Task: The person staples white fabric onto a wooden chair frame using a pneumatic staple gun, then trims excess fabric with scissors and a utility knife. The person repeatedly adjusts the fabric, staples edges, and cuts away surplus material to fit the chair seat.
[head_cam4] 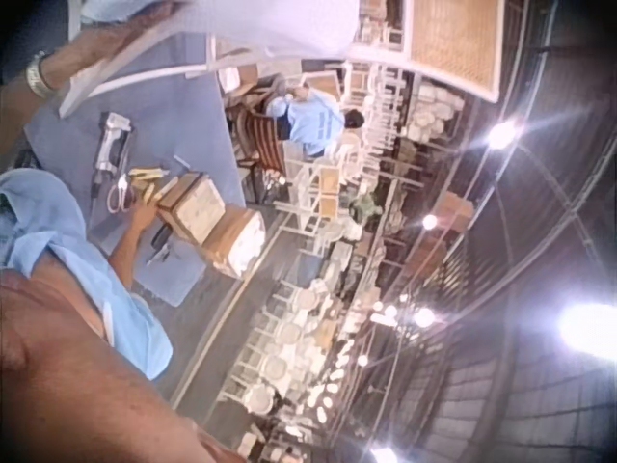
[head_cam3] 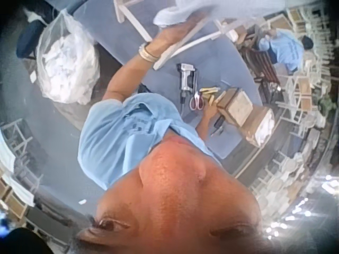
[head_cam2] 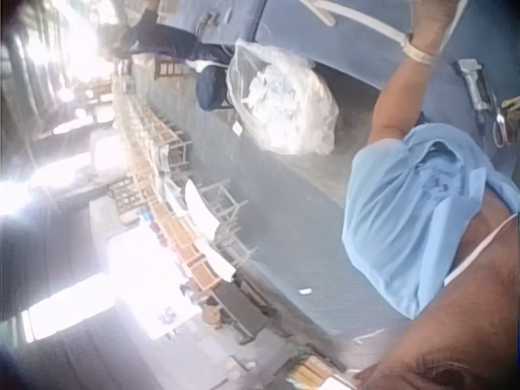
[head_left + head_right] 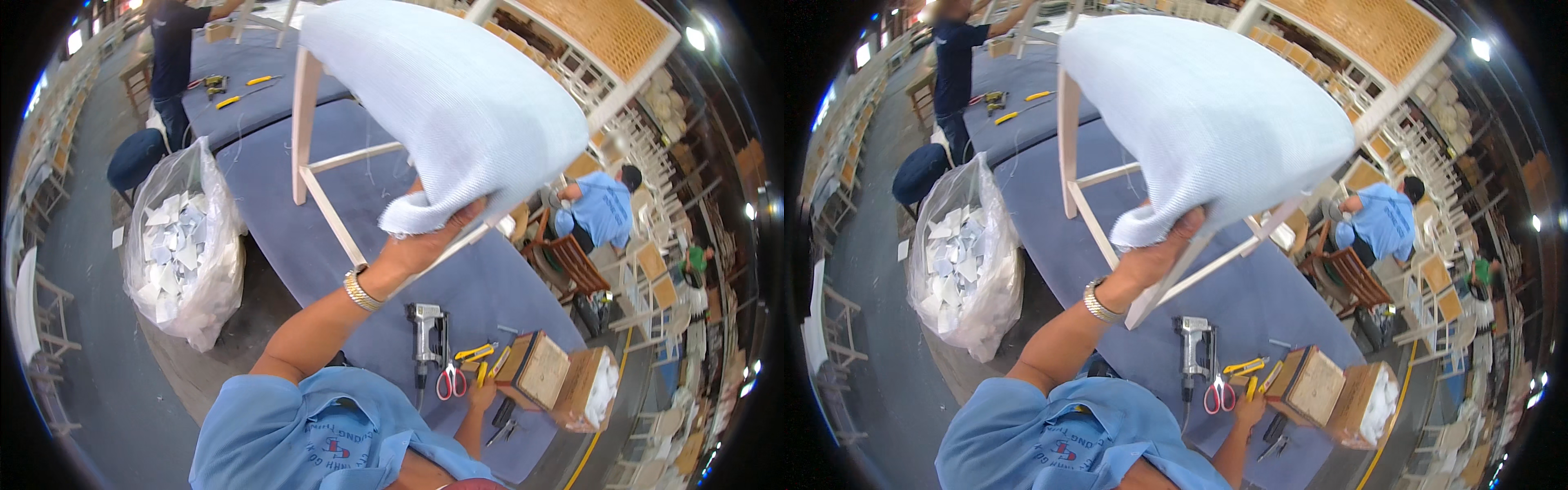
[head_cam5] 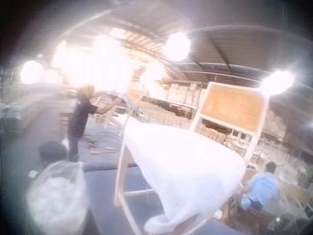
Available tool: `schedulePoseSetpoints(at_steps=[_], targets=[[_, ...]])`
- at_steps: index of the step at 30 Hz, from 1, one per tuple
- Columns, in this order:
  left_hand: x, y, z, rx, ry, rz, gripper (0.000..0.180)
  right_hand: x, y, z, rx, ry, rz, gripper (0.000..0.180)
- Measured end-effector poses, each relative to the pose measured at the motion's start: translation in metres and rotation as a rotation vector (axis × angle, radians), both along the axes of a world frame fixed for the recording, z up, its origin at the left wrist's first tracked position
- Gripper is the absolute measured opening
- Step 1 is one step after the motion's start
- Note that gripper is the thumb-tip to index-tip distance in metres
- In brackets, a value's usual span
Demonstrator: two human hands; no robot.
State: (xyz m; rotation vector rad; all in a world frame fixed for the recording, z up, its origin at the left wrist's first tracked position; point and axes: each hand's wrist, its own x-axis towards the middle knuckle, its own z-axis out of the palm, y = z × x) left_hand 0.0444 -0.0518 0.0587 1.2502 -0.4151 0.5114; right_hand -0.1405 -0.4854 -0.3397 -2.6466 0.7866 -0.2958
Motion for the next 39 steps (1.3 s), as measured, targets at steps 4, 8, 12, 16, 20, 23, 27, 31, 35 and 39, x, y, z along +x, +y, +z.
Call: schedulePoseSetpoints(at_steps=[4,8,12,16,20,23,27,31,35,39], targets=[[-0.001,0.000,0.002,-0.033,-0.001,-0.021,0.053,-0.014,0.011,-0.003,0.067,-0.040,-0.021,0.048],[-0.003,0.002,0.004,-0.051,-0.074,-0.016,0.053,-0.011,-0.003,0.022,0.327,0.025,-0.053,0.035],[-0.003,0.001,0.005,-0.106,-0.047,-0.082,0.055,-0.037,0.023,0.115,0.723,0.074,-0.181,0.025],[-0.006,0.004,0.012,-0.141,-0.012,-0.055,0.059,-0.080,0.018,0.175,1.110,-0.195,-0.112,0.022],[-0.004,0.002,0.010,-0.149,0.001,-0.031,0.059,-0.077,0.074,0.297,1.033,-0.614,0.223,0.038],[-0.006,-0.004,0.011,-0.166,-0.001,-0.029,0.057,-0.069,0.112,0.389,0.797,-0.591,0.364,0.045],[0.002,-0.009,0.003,-0.199,-0.041,-0.024,0.052,-0.055,0.152,0.472,0.162,-0.543,0.583,0.048],[0.002,0.001,0.010,-0.144,0.029,-0.016,0.053,-0.023,0.236,0.540,-0.470,-0.541,0.835,0.041],[0.001,0.001,0.012,-0.093,0.019,-0.006,0.056,-0.003,0.270,0.560,-0.770,-0.494,0.899,0.043],[0.001,-0.006,0.009,-0.141,-0.013,0.038,0.057,0.004,0.286,0.565,-1.040,-0.431,0.870,0.046]])
